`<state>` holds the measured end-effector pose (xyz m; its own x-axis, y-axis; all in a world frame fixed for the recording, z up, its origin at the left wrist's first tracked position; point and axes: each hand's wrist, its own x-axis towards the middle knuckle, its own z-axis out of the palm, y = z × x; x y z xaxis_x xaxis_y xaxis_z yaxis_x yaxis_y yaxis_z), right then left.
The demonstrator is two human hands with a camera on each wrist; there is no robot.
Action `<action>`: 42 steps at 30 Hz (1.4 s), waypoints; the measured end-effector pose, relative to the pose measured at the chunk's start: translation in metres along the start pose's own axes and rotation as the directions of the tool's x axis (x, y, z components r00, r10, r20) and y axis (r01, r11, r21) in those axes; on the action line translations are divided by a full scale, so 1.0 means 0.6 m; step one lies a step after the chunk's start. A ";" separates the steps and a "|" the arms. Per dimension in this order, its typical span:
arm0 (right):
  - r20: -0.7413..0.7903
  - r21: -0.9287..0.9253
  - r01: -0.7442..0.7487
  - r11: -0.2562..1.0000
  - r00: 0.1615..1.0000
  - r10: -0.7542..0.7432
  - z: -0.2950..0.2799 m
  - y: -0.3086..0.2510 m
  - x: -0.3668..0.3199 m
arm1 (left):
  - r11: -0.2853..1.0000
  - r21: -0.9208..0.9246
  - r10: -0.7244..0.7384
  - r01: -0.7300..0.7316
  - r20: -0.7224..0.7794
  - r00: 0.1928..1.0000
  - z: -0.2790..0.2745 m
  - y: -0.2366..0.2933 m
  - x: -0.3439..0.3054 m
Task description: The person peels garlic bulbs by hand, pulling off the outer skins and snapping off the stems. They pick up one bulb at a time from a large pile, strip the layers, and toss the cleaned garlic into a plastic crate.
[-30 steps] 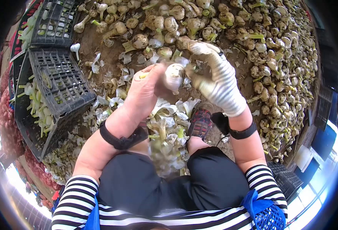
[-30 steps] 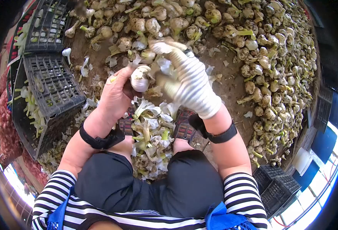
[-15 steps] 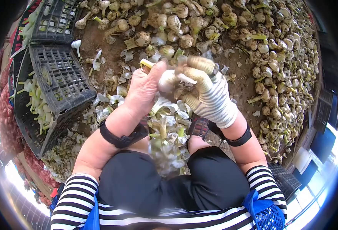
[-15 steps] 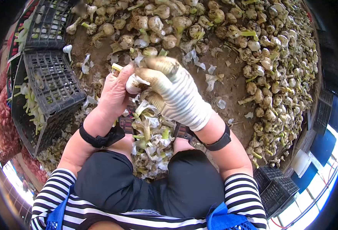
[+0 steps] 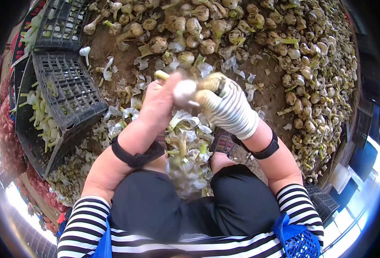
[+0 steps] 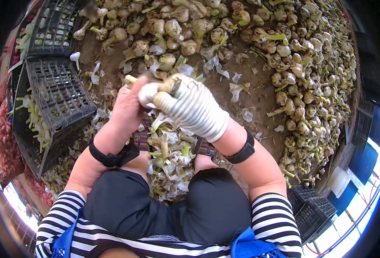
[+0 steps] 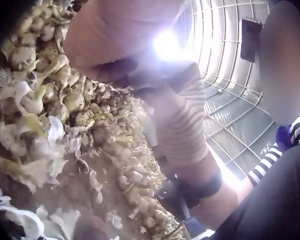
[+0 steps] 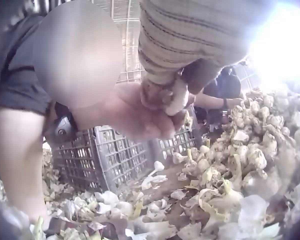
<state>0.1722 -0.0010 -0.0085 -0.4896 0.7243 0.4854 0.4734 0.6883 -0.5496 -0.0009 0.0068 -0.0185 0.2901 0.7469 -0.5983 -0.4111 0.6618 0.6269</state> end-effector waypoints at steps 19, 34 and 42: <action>0.127 0.466 -0.718 0.517 0.633 0.764 -0.009 -0.016 0.023 | 0.963 -0.097 0.258 -0.250 0.074 0.963 0.012 -0.012 0.011; 0.178 0.694 -0.711 0.112 0.320 0.931 -0.011 0.071 -0.005 | 0.905 -0.121 0.425 -0.407 0.256 0.868 -0.029 0.088 -0.006; -0.668 0.028 -0.951 0.307 0.210 0.714 -0.163 0.248 -0.100 | 0.649 -0.738 0.603 -0.186 0.349 0.717 -0.108 0.210 -0.027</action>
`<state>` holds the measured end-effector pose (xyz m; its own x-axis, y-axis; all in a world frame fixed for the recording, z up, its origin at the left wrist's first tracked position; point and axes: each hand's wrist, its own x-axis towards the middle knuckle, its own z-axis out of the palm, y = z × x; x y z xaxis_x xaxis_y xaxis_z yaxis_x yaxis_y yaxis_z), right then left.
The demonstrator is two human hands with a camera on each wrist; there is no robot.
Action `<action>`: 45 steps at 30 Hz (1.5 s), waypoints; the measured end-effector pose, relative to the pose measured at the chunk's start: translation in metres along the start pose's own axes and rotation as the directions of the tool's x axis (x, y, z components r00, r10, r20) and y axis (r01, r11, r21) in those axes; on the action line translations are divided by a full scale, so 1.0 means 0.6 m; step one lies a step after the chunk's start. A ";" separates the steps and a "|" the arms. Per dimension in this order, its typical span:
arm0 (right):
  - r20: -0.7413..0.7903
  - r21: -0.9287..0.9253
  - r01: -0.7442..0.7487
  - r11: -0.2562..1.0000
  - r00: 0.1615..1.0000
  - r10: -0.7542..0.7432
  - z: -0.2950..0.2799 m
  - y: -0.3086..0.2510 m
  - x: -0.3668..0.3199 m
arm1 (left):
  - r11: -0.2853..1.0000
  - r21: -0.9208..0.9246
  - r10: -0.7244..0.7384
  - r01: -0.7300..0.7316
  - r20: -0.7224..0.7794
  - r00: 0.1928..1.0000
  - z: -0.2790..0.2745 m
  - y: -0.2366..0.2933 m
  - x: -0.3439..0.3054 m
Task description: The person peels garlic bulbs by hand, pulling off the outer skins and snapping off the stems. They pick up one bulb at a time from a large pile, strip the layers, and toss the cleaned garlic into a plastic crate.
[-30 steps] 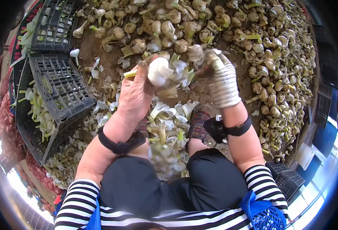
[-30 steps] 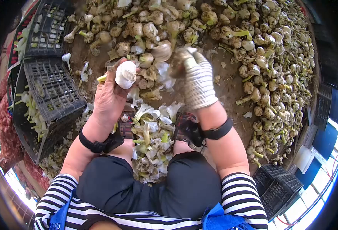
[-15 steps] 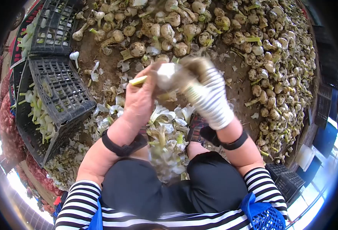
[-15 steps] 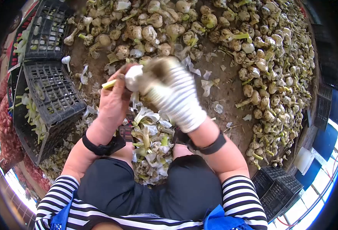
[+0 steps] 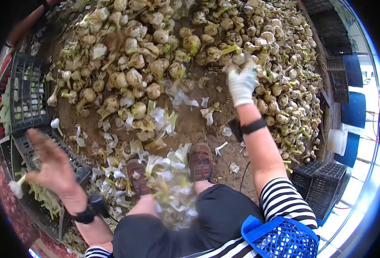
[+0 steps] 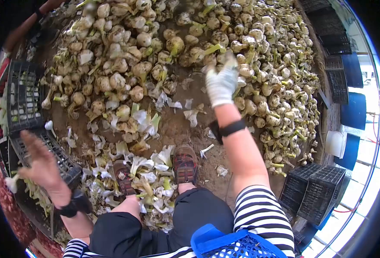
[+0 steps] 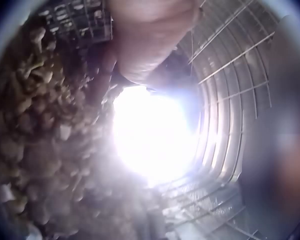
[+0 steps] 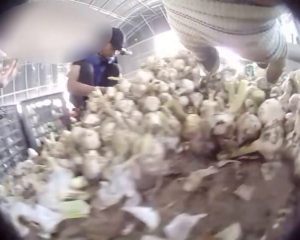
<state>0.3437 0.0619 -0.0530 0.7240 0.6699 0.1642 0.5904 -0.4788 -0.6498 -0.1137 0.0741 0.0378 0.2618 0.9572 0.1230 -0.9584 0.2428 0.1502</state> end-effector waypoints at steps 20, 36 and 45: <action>0.728 0.626 -0.520 0.581 0.657 -0.197 -0.022 -0.134 -0.159 | 0.340 0.784 -0.398 0.520 -0.381 0.835 -0.062 -0.274 -0.038; 0.199 0.337 0.794 0.507 0.466 -0.862 -0.013 -0.156 -0.275 | 0.282 0.953 -0.029 0.111 -0.107 0.994 -0.049 -0.273 -0.090; 0.198 0.419 0.762 0.493 0.453 -0.869 -0.044 -0.153 -0.225 | 0.172 0.946 -0.034 0.274 -0.273 0.962 -0.042 -0.252 -0.092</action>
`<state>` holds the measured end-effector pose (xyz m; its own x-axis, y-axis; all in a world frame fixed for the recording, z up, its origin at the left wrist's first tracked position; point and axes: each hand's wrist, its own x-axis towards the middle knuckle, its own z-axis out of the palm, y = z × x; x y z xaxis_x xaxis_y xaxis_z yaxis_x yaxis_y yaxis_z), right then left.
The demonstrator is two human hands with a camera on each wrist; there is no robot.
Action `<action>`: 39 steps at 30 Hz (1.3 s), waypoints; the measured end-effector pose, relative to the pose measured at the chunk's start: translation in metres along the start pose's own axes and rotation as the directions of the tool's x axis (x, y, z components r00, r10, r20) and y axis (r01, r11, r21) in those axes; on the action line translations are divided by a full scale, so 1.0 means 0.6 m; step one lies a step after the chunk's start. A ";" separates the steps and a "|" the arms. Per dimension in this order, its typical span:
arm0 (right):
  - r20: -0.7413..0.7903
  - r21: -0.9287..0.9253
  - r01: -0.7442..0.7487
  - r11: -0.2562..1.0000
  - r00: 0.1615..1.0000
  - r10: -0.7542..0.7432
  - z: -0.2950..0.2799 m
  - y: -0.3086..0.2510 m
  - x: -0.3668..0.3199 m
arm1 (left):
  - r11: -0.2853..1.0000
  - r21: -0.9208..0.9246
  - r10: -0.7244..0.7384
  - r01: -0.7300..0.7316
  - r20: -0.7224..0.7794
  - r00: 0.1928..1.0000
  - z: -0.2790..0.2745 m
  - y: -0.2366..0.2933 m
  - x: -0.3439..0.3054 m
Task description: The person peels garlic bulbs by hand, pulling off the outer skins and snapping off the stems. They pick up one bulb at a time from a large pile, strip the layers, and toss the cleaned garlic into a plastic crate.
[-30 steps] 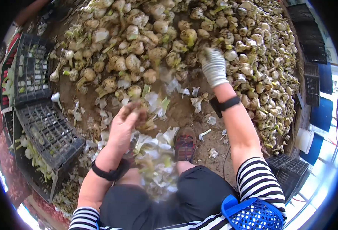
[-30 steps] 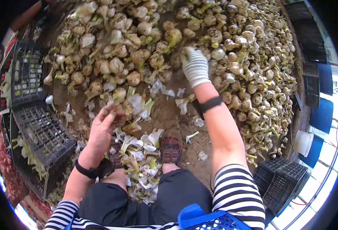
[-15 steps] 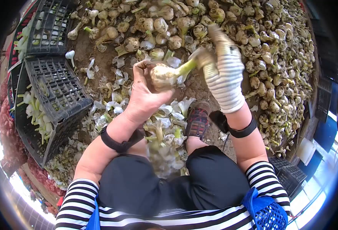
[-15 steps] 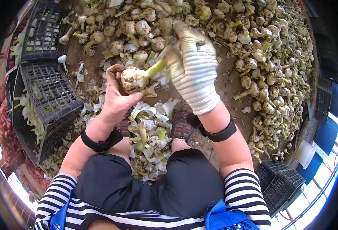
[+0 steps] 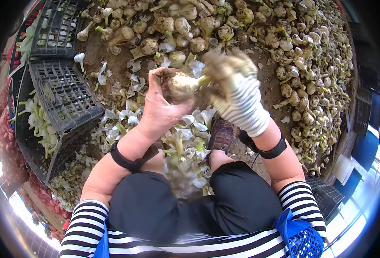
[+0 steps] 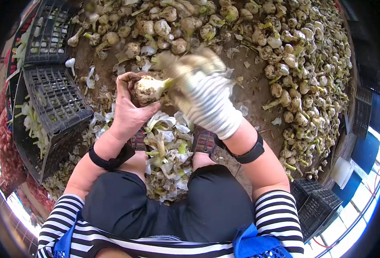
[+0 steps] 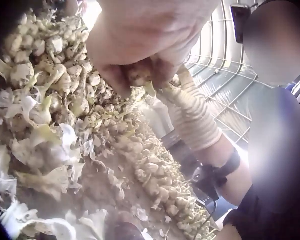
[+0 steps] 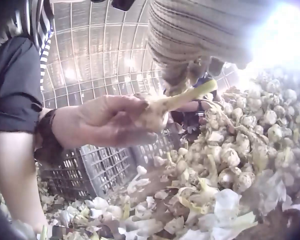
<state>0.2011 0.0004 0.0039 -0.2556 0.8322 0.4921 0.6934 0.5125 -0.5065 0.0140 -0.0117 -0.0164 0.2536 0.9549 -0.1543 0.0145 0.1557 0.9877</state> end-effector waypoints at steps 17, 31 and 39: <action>0.120 -0.238 0.154 0.959 0.984 -0.128 0.021 -0.019 -0.012 | 0.853 -0.286 -0.419 0.437 0.126 0.899 -0.012 0.008 0.011; 0.543 0.810 -0.541 -0.227 0.545 0.639 0.070 -0.034 -0.009 | 0.977 -0.211 -0.007 -0.014 -0.099 0.995 0.022 -0.005 0.009; 0.157 0.505 -0.656 0.561 0.709 0.687 0.056 -0.016 -0.005 | 0.776 -0.479 -0.481 0.411 -0.027 0.876 0.009 0.006 0.030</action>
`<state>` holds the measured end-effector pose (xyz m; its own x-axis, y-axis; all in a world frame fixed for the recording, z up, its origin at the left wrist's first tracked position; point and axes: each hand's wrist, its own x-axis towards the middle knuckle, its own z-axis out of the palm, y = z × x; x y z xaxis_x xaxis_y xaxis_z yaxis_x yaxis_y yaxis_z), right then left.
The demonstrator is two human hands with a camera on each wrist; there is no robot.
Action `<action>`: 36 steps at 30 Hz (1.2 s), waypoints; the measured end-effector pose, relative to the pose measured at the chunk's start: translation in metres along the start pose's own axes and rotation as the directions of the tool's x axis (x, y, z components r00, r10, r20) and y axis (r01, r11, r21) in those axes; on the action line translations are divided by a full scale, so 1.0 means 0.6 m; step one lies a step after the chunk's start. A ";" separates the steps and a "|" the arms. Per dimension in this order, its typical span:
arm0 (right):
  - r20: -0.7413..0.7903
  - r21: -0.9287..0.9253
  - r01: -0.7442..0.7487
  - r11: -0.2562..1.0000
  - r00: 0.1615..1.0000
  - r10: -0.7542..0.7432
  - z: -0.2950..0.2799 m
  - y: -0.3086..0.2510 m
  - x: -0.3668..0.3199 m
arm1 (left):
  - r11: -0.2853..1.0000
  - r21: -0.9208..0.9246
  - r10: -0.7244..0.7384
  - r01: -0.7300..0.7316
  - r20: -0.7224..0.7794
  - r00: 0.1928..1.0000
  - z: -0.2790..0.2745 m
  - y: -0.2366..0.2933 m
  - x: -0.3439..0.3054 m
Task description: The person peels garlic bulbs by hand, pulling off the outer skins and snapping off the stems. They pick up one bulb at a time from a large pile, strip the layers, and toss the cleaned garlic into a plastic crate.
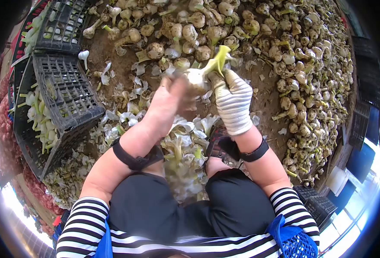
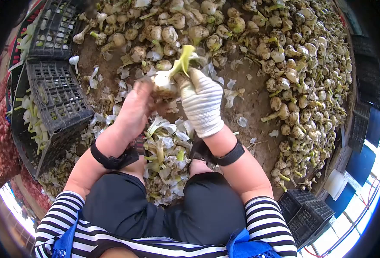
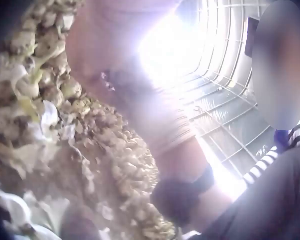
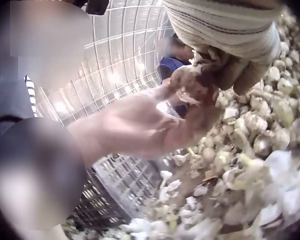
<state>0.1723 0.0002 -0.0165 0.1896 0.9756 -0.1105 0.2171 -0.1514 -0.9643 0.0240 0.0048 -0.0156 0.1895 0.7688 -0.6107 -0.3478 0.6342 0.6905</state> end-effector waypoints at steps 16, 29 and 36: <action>0.169 -0.710 0.268 0.651 0.962 -0.212 -0.010 0.064 0.068 | 0.308 0.664 0.619 -0.682 0.404 0.673 -0.037 0.024 -0.012; 0.366 0.119 -0.187 0.975 0.921 0.132 -0.046 -0.006 0.026 | 0.915 -0.403 0.103 -0.023 0.178 0.979 -0.075 0.013 0.017; 0.059 0.504 0.099 0.858 0.987 -0.148 -0.045 -0.082 0.004 | 0.958 -0.285 0.023 -0.031 -0.031 0.999 -0.084 0.006 0.026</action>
<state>0.1878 0.0056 0.0370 0.0988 0.9949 0.0197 -0.2773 0.0465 -0.9596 -0.0204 0.0150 -0.0419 0.1531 0.7804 -0.6063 -0.6007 0.5606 0.5699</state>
